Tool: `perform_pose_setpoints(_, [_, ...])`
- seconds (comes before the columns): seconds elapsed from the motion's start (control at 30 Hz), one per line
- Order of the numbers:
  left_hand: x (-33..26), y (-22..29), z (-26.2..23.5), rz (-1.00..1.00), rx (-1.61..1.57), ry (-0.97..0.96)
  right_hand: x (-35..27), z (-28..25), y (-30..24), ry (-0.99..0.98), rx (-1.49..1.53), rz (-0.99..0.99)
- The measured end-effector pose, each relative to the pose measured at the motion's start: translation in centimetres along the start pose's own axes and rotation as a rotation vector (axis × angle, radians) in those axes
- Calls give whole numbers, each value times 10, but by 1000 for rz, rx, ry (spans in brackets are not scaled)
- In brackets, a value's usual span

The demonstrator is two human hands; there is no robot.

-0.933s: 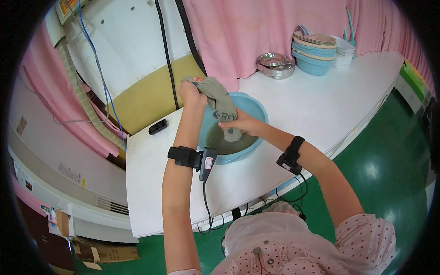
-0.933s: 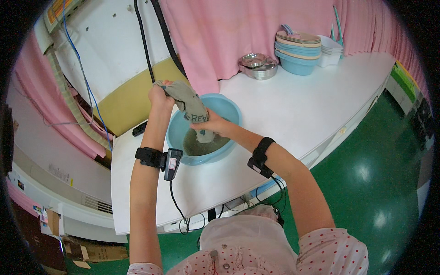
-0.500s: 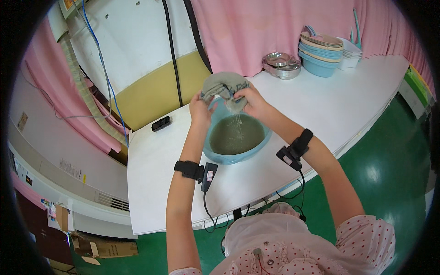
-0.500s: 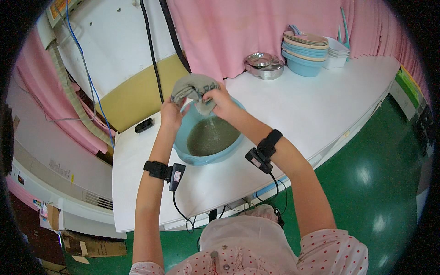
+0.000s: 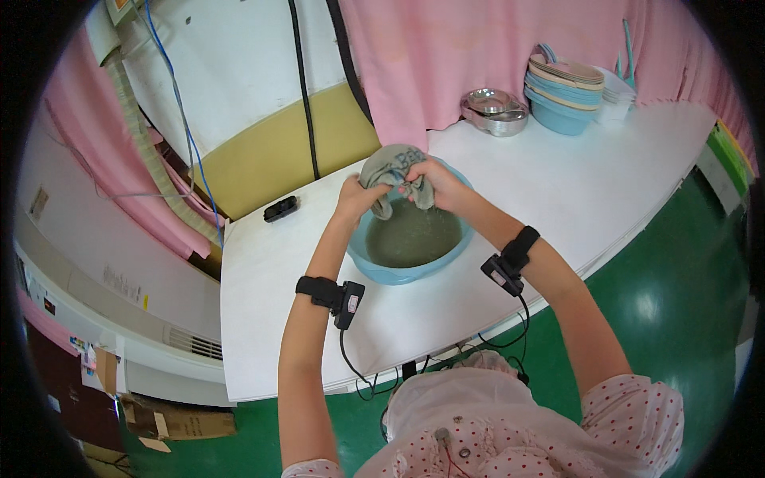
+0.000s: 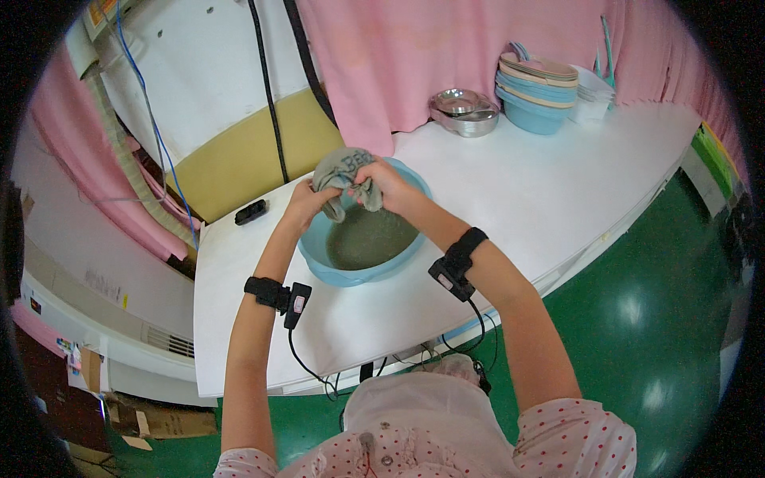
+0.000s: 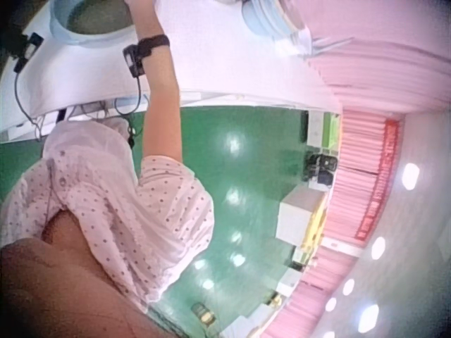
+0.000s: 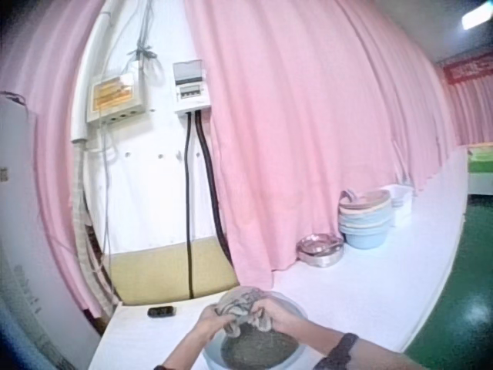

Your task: The person washes a cloth in a basin, wrings it out, and then wipes the interior and exterior surfaces of a plastic baby bathtub.

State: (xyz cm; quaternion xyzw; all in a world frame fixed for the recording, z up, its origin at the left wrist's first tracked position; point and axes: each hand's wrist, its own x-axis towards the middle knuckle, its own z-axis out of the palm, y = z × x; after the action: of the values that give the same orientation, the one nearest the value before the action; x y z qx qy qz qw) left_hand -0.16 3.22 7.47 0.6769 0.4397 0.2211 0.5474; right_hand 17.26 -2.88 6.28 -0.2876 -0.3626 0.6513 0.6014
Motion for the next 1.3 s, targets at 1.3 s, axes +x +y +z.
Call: perform_pose_setpoints(1.3, [-43,-3,21,442,985,140,-17,-11,24,109,-795,249])
